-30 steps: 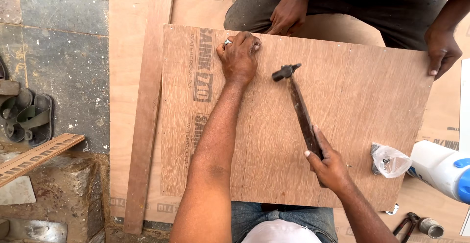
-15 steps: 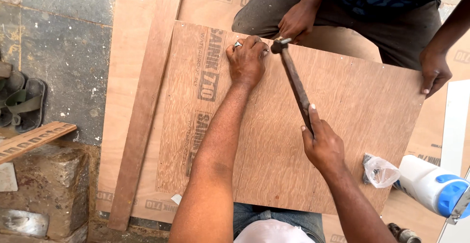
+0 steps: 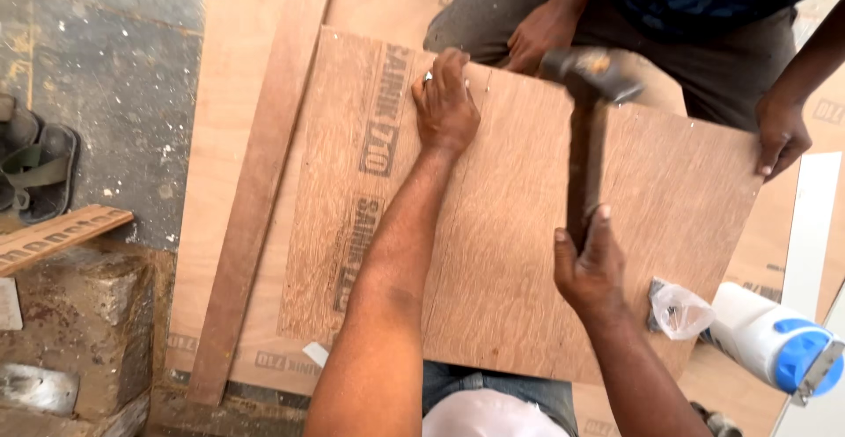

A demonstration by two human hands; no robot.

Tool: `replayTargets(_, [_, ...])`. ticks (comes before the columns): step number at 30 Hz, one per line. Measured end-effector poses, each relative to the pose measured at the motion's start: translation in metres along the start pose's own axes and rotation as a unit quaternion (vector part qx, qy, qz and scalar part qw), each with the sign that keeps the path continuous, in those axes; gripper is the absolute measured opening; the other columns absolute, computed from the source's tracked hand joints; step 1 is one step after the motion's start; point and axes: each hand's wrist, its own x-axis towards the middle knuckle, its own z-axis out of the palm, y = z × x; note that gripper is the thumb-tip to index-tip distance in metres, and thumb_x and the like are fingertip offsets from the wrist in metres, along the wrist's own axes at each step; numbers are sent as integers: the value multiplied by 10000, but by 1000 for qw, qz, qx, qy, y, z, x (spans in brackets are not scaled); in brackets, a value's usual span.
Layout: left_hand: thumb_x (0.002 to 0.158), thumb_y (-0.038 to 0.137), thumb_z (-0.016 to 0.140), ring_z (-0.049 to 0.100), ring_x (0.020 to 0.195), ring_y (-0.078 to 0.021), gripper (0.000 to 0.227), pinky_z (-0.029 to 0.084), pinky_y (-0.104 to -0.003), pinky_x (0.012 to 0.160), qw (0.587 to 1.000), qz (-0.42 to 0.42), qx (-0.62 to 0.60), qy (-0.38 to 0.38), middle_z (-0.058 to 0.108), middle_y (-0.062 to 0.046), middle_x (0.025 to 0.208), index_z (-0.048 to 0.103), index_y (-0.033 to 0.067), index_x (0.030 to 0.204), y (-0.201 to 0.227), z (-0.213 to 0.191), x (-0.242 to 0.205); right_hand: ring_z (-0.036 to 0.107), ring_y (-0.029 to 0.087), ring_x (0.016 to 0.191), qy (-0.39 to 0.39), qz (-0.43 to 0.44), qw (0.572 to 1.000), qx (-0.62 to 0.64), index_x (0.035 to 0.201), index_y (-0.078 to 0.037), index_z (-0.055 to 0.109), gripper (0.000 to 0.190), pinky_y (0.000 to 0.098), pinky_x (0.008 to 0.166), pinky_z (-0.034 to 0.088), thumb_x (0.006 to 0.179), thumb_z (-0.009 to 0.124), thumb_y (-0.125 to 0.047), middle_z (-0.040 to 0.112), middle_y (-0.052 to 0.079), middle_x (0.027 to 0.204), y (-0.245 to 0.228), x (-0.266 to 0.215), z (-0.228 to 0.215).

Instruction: The person marks a wooden board with a pen, hammers nails into it to assemble a box, and then turns the box over to continue hammering the other sides.

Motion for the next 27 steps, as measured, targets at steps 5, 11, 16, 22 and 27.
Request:
replayTargets(5, [1019,83,513,521,1317,-204,426,315,-477,1122,1000,-20,7,-22,505,-57,1427,369,192,1405,1,0,-1,698,303,724,-167,105,957,-211,1620,-140,223,764,445,598,601,987,645,-211,683,199,976,-49,50,-6])
replayTargets(11, [1042,82,482,538,1301,-206,351,325,-470,1113,1000,-17,6,-24,544,-42,1383,409,189,1368,5,-7,1,711,303,889,-49,56,993,-87,1630,-84,195,706,420,705,604,1086,620,-231,674,201,1079,-14,19,14])
replayTargets(16, [1040,80,494,552,1275,-202,330,334,-468,1106,1000,-18,8,-24,561,-35,1363,431,189,1345,6,-10,7,728,326,818,-201,136,942,-232,1642,-121,239,734,445,677,621,1012,592,-256,690,182,1015,-51,54,-4])
replayTargets(22, [1042,100,509,557,1249,-198,336,341,-456,1087,999,-26,-5,-41,567,-38,1363,435,187,1358,12,-15,8,722,285,811,-160,275,945,-80,1580,-73,299,634,396,630,634,1039,581,-245,668,210,1010,-57,52,-4])
replayTargets(27, [990,81,528,527,1285,-224,373,324,-468,1076,1000,-7,11,-12,554,-60,1331,446,163,1344,7,-7,-1,701,256,726,-126,83,968,-198,1623,-119,264,702,406,567,596,1013,585,-255,662,170,1009,-42,36,-5])
